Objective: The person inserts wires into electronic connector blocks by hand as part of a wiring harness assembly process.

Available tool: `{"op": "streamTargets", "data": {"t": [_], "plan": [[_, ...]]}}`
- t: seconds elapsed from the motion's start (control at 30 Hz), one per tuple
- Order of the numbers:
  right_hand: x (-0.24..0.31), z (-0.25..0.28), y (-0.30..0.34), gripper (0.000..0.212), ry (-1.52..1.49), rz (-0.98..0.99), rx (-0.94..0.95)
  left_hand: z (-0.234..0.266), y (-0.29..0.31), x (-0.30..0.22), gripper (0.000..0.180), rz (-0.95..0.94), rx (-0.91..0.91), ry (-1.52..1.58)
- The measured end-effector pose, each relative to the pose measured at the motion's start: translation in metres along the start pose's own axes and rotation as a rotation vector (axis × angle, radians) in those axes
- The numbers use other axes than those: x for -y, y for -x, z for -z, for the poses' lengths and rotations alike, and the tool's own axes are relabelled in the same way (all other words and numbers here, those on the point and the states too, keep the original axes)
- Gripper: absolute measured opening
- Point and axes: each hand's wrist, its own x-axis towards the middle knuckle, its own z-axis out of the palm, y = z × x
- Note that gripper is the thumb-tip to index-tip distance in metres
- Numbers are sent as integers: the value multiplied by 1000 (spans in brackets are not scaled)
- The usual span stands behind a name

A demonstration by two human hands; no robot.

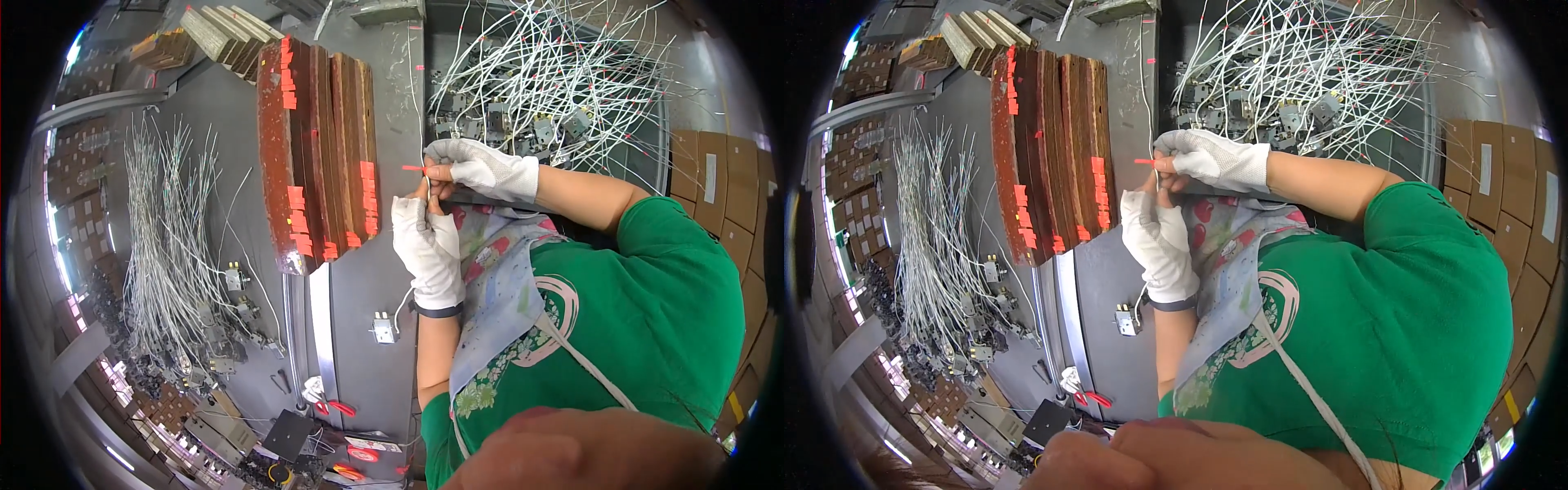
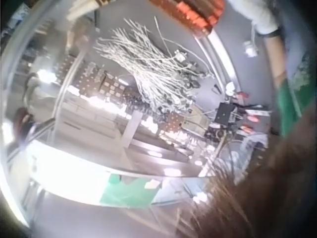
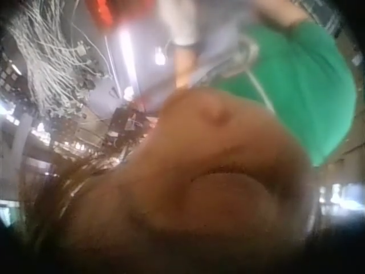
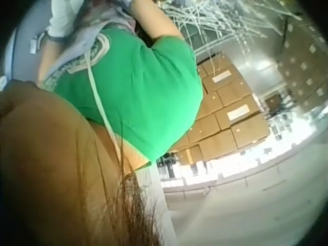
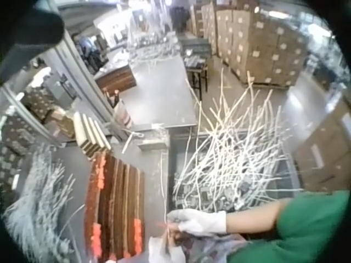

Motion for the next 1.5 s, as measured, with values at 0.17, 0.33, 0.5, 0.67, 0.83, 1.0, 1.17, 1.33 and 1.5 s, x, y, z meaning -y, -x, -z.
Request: {"op": "streamTargets", "data": {"t": [0.17,0.33,0.5,0.67,0.83,1.0,1.17,1.33,1.5], "plan": [[5,-3,3,25,52,13,8,6,2,-4,26,-220,-49,-72],[19,-5,11,22,316,176,-74,17,-5,-13,28,-347,-84,-77],[27,-10,20,13,422,394,-270,28,3,-26,25,-138,-112,10],[32,-45,33,21,-128,284,-107,36,18,-30,20,84,-96,372],[35,-56,32,24,-245,430,-4,60,18,-44,20,213,-18,628],[48,-68,41,32,-152,839,29,103,-9,-70,24,355,184,781],[62,-70,36,33,-82,982,-90,98,-34,-77,16,187,380,509],[65,-19,24,11,131,1010,-220,68,-30,-54,38,-339,176,217],[81,105,41,15,-147,720,-776,105,9,-16,24,-69,330,117]]}}
